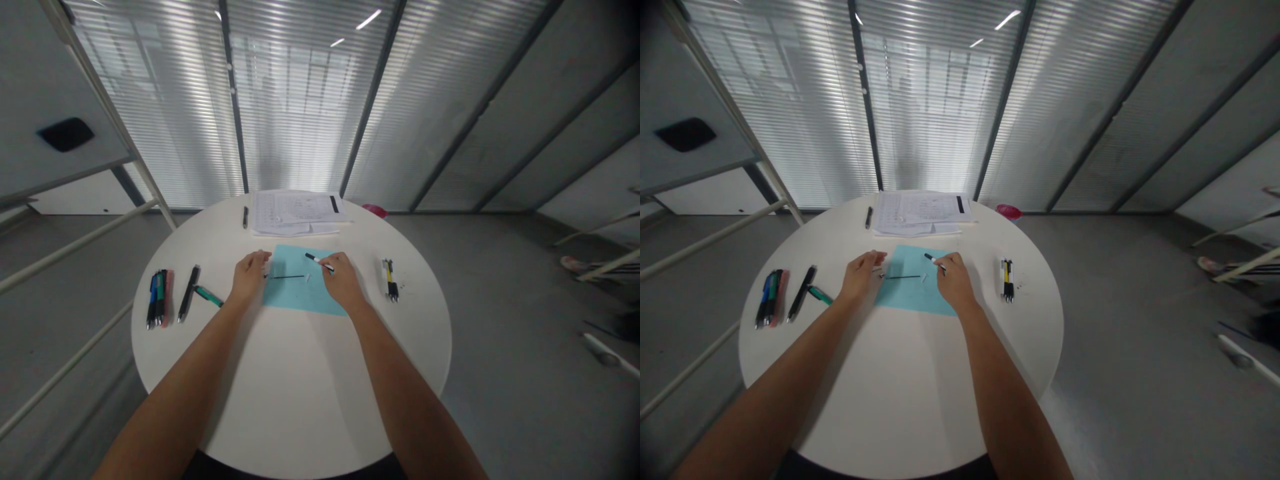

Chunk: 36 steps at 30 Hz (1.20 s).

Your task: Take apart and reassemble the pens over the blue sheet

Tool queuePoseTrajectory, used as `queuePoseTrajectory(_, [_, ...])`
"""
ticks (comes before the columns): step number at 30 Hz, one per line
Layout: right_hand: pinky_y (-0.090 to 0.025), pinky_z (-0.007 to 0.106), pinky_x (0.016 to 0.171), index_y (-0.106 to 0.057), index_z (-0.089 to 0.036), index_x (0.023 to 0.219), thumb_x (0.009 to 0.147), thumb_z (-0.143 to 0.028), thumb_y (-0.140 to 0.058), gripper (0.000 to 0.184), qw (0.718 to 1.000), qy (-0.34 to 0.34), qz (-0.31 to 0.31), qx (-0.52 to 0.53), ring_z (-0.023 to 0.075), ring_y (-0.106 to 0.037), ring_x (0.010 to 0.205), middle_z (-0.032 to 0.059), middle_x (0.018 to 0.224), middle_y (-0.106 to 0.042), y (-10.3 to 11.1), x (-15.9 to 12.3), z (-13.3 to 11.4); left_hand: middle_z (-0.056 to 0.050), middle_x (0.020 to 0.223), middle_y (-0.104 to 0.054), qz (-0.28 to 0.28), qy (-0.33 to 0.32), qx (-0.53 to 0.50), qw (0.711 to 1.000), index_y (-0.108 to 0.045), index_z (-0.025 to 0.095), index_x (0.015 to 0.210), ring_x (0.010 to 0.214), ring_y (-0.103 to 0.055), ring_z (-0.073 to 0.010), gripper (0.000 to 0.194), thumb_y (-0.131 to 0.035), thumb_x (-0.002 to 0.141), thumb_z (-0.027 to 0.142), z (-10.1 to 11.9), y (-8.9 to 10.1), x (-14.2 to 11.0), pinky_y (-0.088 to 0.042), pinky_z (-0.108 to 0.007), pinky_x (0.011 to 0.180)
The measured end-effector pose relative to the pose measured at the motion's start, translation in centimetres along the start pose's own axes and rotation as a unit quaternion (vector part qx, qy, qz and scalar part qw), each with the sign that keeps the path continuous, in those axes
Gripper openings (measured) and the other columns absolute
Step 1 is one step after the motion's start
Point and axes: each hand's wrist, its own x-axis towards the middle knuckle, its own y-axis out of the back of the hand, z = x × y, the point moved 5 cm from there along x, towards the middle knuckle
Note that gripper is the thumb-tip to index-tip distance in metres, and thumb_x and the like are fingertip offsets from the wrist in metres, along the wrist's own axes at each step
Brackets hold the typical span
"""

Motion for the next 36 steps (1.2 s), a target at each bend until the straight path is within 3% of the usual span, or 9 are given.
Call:
queuePoseTrajectory(3, [-0.044,0.03,0.088,-0.066,-0.021,0.098,0.081,-0.01,-0.05,0.025,0.998,-0.017,-0.047,-0.047,0.0172,-0.057,0.093,0.0063,0.099,-0.059,-0.4,-0.2,0.1,-0.008,0.079,-0.067,0.065,0.085,-0.148,0.983,-0.071,0.014,0.081,0.072,-0.061,-0.0163,0.041,-0.05,0.079,0.049,-1.3,0.9,0.7,-0.047,-0.029,0.071])
queuePoseTrajectory(7, [-0.042,0.032,0.085,-0.064,-0.022,0.103,0.082,-0.015,-0.053,0.025,0.986,-0.062,-0.101,-0.119,0.0195,-0.057,0.093,0.0064,0.1,-0.062,-0.6,-0.4,0.3,-0.003,0.066,-0.06,0.112,0.143,-0.305,0.935,-0.066,0.015,0.069,0.059,-0.056,-0.0115,0.027,-0.052,0.073,0.037,-2.1,1.6,1.1,-0.043,-0.024,0.058])
queuePoseTrajectory(12, [-0.04,0.03,0.084,-0.064,-0.022,0.103,0.082,-0.017,-0.053,0.024,0.985,-0.081,-0.099,-0.12,0.0189,-0.056,0.091,0.0062,0.099,-0.063,-0.6,-0.3,0.6,0.0,0.058,-0.054,0.137,0.165,-0.364,0.906,-0.063,0.015,0.063,0.053,-0.051,-0.0094,0.016,-0.052,0.067,0.027,-1.9,2.1,0.9,-0.041,-0.023,0.053])
queuePoseTrajectory(24, [-0.043,0.029,0.082,-0.064,-0.019,0.099,0.079,-0.014,-0.051,0.025,0.994,-0.075,-0.039,-0.072,0.0175,-0.057,0.085,0.0055,0.094,-0.063,-0.5,0.0,1.0,0.001,0.056,-0.051,0.144,0.162,-0.354,0.91,-0.061,0.016,0.059,0.05,-0.046,-0.0072,0.007,-0.057,0.062,0.021,-1.5,1.9,0.8,-0.037,-0.022,0.05])
queuePoseTrajectory(31, [-0.043,0.029,0.08,-0.064,-0.019,0.097,0.08,-0.015,-0.05,0.022,0.994,-0.073,-0.037,-0.068,0.0173,-0.058,0.084,0.0053,0.093,-0.063,-0.6,0.0,0.9,0.0,0.054,-0.051,0.121,0.089,-0.273,0.95,-0.063,0.018,0.06,0.05,-0.047,-0.01,0.01,-0.055,0.063,0.022,-2.1,1.7,1.1,-0.036,-0.024,0.048])
queuePoseTrajectory(36, [-0.042,0.03,0.084,-0.065,-0.019,0.099,0.08,-0.015,-0.052,0.024,0.992,-0.074,-0.057,-0.084,0.0182,-0.056,0.087,0.006,0.096,-0.063,-0.7,0.0,0.9,0.0,0.051,-0.051,0.09,0.054,-0.206,0.973,-0.064,0.017,0.061,0.05,-0.047,-0.0112,0.011,-0.054,0.065,0.021,-0.8,1.4,0.5,-0.034,-0.024,0.049])
